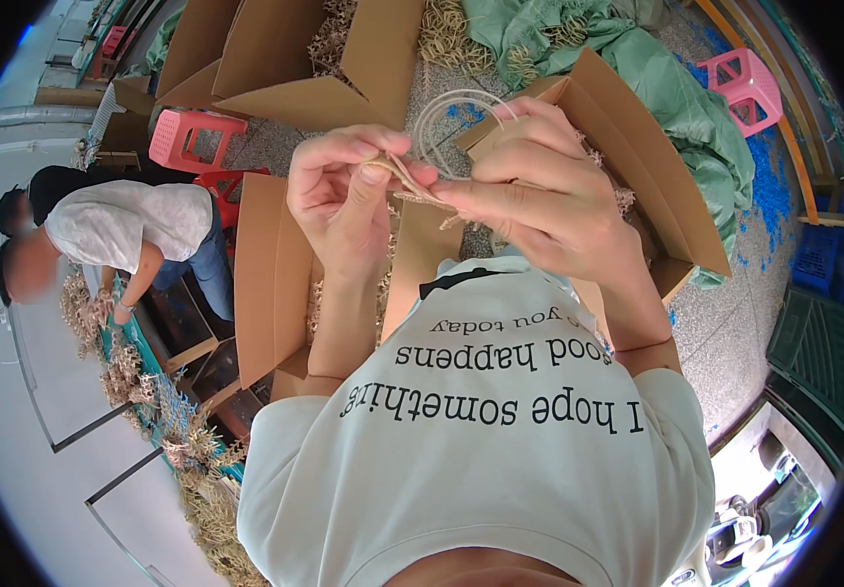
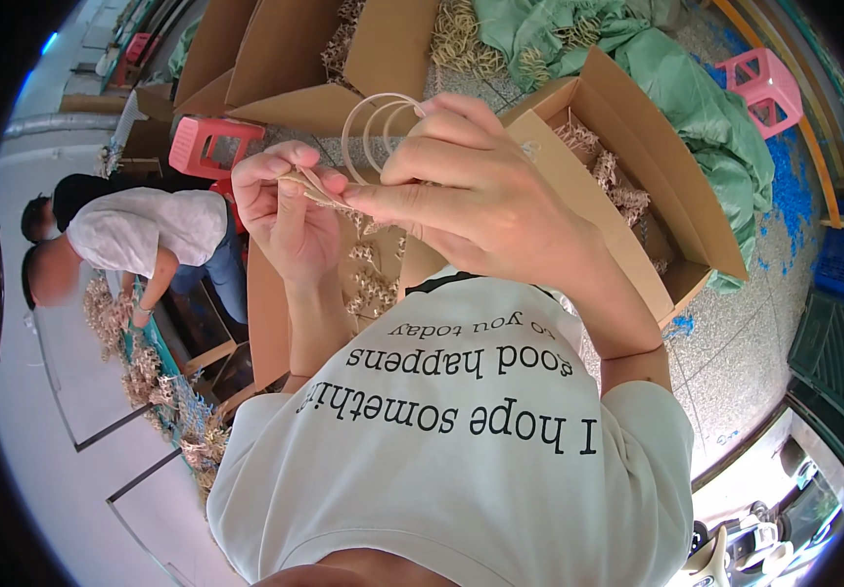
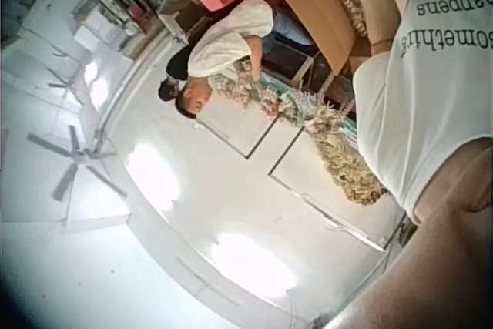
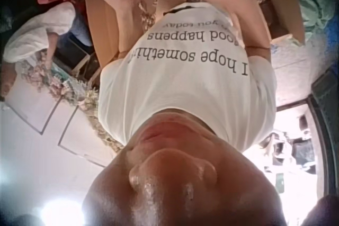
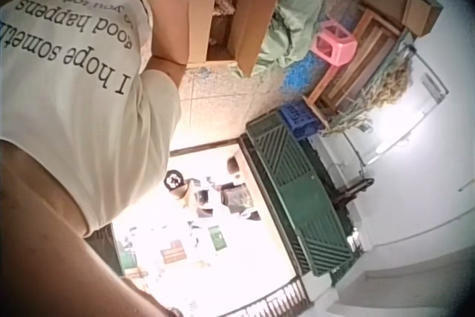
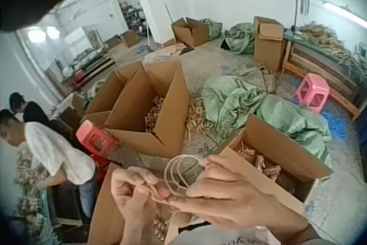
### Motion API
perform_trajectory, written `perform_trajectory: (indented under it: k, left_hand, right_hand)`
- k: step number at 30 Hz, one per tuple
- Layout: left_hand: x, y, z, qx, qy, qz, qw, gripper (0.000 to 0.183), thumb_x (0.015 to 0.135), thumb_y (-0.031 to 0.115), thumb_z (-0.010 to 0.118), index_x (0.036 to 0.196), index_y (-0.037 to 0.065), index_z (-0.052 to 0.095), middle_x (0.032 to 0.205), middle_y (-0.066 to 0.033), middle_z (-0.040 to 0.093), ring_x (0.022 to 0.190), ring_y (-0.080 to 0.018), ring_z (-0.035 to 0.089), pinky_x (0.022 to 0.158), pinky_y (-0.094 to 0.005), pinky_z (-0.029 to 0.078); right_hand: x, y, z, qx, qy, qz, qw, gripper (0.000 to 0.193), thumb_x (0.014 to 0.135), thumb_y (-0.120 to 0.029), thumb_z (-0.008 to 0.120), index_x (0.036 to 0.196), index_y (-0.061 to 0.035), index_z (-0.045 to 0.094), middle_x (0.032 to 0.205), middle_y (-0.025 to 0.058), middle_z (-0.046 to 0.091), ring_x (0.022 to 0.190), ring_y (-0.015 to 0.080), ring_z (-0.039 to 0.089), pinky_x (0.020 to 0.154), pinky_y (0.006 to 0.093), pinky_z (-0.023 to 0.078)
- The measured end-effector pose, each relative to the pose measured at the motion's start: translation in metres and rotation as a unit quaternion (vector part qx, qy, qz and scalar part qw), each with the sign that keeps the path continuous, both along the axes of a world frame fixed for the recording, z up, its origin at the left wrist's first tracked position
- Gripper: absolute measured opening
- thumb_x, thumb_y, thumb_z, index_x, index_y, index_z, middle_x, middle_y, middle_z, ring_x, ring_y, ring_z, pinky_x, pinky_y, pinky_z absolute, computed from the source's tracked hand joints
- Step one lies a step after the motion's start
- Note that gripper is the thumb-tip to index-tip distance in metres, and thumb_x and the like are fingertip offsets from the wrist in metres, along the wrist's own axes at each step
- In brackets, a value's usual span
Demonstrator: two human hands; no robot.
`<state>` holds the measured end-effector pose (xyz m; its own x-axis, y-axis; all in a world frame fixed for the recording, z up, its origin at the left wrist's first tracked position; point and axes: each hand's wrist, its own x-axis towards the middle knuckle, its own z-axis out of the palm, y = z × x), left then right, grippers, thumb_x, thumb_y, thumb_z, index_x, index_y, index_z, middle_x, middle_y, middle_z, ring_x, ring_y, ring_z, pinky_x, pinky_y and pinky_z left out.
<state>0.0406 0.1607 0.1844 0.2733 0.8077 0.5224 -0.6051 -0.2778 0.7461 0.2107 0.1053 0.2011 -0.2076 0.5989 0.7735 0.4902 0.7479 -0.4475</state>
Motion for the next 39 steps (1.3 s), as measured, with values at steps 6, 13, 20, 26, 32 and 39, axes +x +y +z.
perform_trajectory:
  k: [6,13,20,26,32,39]
  left_hand:
    - [-0.003,-0.003,-0.002,-0.046,-0.032,-0.049,0.997,0.014,0.085,0.004,0.055,0.095,-0.001,0.047,0.088,-0.0174,0.057,0.071,-0.0237,0.062,0.062,-0.0340,0.055]
    - [-0.005,-0.003,-0.001,-0.187,-0.084,-0.088,0.975,0.022,0.083,0.000,0.055,0.104,0.002,0.050,0.087,-0.0133,0.060,0.076,-0.0195,0.062,0.068,-0.0299,0.053]
    - [-0.009,0.006,-0.013,-0.156,0.011,0.098,0.983,0.026,0.082,0.000,0.058,0.106,0.000,0.050,0.086,-0.0089,0.061,0.080,-0.0148,0.060,0.069,-0.0263,0.052]
    - [-0.008,0.006,-0.018,-0.133,0.078,0.196,0.968,0.024,0.081,-0.001,0.059,0.103,-0.001,0.050,0.085,-0.0058,0.058,0.077,-0.0126,0.059,0.070,-0.0248,0.052]
    - [-0.008,0.009,-0.026,-0.151,0.079,0.223,0.960,0.024,0.081,-0.001,0.059,0.103,-0.001,0.050,0.085,-0.0064,0.058,0.078,-0.0151,0.060,0.070,-0.0257,0.054]
    - [-0.017,0.010,-0.025,-0.183,-0.008,0.103,0.978,0.025,0.082,-0.005,0.055,0.106,0.000,0.048,0.086,-0.0094,0.060,0.082,-0.0209,0.062,0.070,-0.0268,0.055]
  right_hand:
    - [0.001,-0.001,0.003,0.005,-0.013,0.005,1.000,0.022,0.062,-0.007,0.068,0.084,-0.0097,0.068,0.068,-0.0018,0.051,0.068,0.0167,0.047,0.079,0.0359,0.038]
    - [-0.006,0.004,-0.020,-0.058,0.166,0.016,0.984,0.032,0.073,-0.006,0.066,0.105,-0.0075,0.059,0.098,0.0093,0.055,0.097,0.0210,0.052,0.087,0.0395,0.042]
    - [-0.027,0.003,-0.056,-0.413,0.419,0.089,0.804,0.052,0.083,-0.011,0.061,0.128,-0.0033,0.035,0.112,0.0119,0.053,0.097,0.0158,0.053,0.078,0.0275,0.046]
    - [-0.023,0.004,-0.063,-0.495,0.355,0.039,0.792,0.023,0.079,-0.010,0.066,0.098,0.0006,0.062,0.084,0.0034,0.063,0.073,0.0066,0.054,0.061,0.0203,0.043]
    - [-0.032,-0.007,-0.038,-0.220,0.181,-0.128,0.950,0.010,0.073,-0.004,0.070,0.080,0.0018,0.067,0.073,0.0054,0.062,0.061,0.0085,0.054,0.053,0.0212,0.042]
    - [-0.022,-0.003,-0.032,-0.198,0.175,-0.139,0.954,0.011,0.072,-0.002,0.069,0.081,0.0026,0.066,0.072,0.0079,0.062,0.061,0.0097,0.055,0.053,0.0212,0.043]
